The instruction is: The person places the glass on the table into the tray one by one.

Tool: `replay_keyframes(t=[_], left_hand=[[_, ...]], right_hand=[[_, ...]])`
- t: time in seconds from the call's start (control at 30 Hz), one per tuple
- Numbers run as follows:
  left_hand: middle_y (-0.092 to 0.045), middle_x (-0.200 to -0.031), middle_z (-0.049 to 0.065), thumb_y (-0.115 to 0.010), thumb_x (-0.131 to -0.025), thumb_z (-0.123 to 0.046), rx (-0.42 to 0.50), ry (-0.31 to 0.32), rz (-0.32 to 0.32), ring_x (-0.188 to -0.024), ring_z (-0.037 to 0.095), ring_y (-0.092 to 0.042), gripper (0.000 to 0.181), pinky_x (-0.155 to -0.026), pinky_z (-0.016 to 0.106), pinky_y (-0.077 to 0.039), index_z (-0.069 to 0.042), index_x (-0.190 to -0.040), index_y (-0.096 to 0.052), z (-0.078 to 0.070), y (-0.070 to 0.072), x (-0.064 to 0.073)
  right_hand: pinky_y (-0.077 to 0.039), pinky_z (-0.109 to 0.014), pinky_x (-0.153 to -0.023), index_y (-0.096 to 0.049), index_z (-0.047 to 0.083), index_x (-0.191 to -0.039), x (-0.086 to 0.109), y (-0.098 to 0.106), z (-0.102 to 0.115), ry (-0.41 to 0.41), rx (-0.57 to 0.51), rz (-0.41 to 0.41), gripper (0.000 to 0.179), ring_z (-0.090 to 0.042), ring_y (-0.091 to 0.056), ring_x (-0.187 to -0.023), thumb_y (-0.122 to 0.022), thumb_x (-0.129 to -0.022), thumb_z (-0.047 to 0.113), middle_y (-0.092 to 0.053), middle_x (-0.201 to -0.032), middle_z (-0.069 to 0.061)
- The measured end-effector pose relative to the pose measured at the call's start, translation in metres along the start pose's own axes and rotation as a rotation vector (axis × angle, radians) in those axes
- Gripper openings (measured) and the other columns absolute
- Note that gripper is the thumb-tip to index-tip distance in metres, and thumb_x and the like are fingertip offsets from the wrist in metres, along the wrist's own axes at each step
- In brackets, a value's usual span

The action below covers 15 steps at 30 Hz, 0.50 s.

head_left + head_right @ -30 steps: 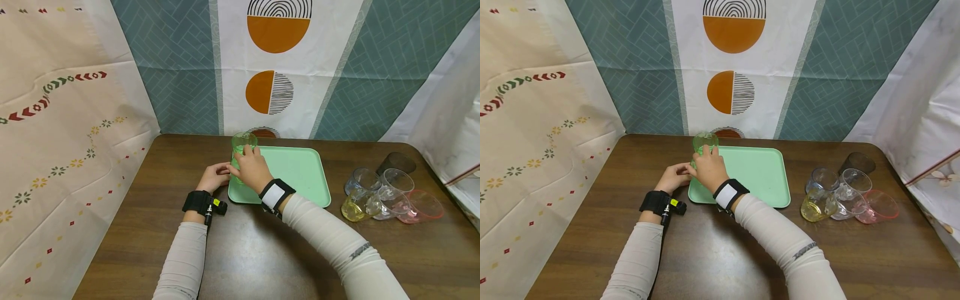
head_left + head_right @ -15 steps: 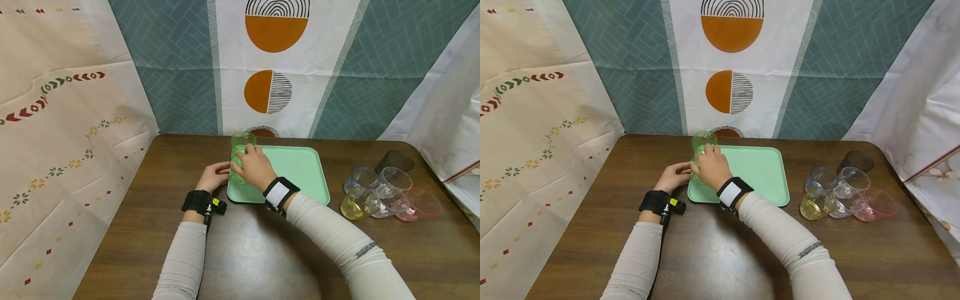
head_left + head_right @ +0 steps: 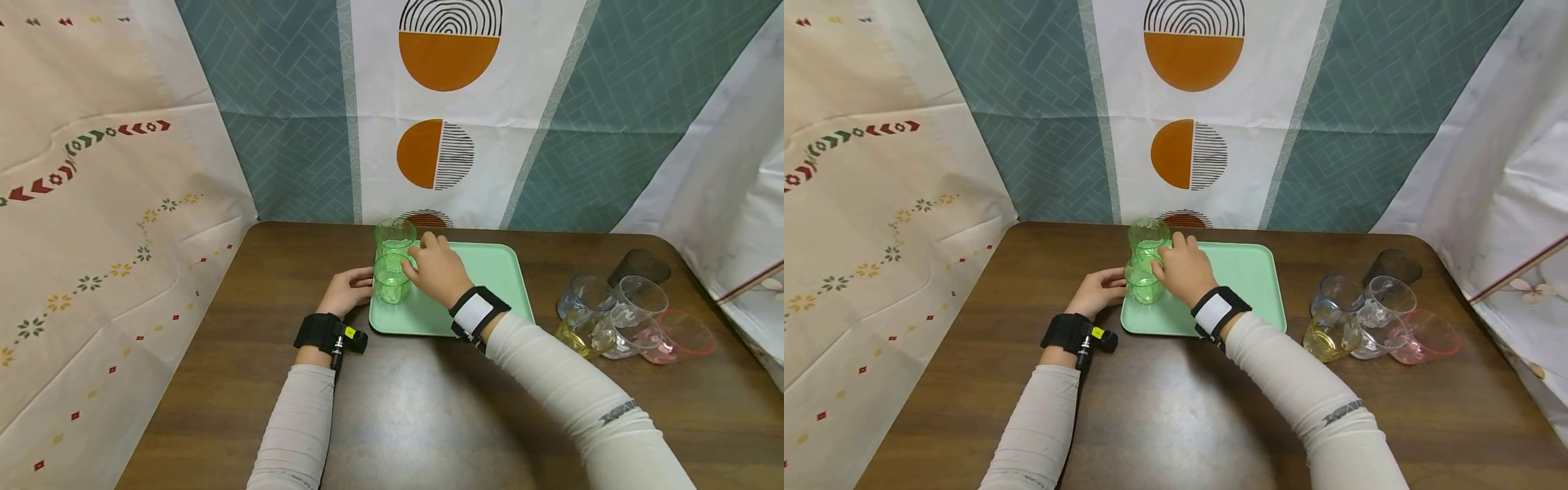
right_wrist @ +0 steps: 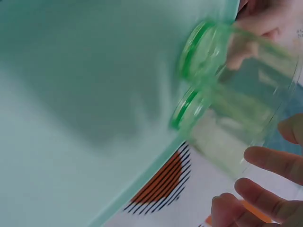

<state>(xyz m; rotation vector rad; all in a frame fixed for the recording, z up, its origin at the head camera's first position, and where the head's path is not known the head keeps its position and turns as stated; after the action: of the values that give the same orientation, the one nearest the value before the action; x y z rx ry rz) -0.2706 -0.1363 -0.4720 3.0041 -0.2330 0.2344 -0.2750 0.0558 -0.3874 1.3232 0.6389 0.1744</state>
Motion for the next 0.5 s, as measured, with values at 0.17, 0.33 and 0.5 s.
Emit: replay_keyframes(t=[0.17,0.33,0.5], left_hand=[[-0.056,-0.131,0.024,-0.062,-0.088,0.003,0.024,0.003,0.025,-0.118,0.032,-0.055,0.049,-0.094,0.047,-0.053,0.001,-0.135,-0.051,-0.011,-0.001,0.009],[-0.054,-0.134,0.024,-0.062,-0.089,0.002,0.028,0.010,0.031,-0.120,0.032,-0.054,0.050,-0.096,0.047,-0.052,0.000,-0.137,-0.049,-0.014,-0.002,0.012],[-0.054,-0.133,0.024,-0.062,-0.089,0.002,0.031,0.005,0.027,-0.119,0.032,-0.054,0.050,-0.094,0.046,-0.053,0.000,-0.137,-0.049,-0.014,-0.002,0.012]], right_hand=[[-0.054,-0.043,-0.051,-0.071,0.003,-0.107,0.003,0.003,-0.022,-0.068,-0.010,0.013,0.032,-0.034,-0.046,-0.084,-0.054,-0.097,0.029,-0.054,-0.100,-0.020],[-0.055,-0.051,-0.059,-0.069,0.002,-0.110,0.007,0.011,-0.047,-0.137,-0.005,0.033,0.034,-0.041,-0.049,-0.092,-0.054,-0.097,0.029,-0.054,-0.102,-0.022],[-0.054,-0.053,-0.064,-0.066,-0.002,-0.112,0.017,0.023,-0.067,-0.170,0.012,0.065,0.034,-0.043,-0.049,-0.088,-0.053,-0.097,0.026,-0.052,-0.098,-0.024]])
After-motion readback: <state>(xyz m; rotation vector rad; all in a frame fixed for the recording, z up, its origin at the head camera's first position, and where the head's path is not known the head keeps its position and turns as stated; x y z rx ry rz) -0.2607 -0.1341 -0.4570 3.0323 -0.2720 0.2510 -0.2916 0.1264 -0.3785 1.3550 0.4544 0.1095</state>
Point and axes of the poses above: each hand's wrist, its own x-axis away from the middle knuckle, its own y-axis out of the back of the hand, z = x × y, the point moved 3 cm from there along -x, towards the middle knuckle
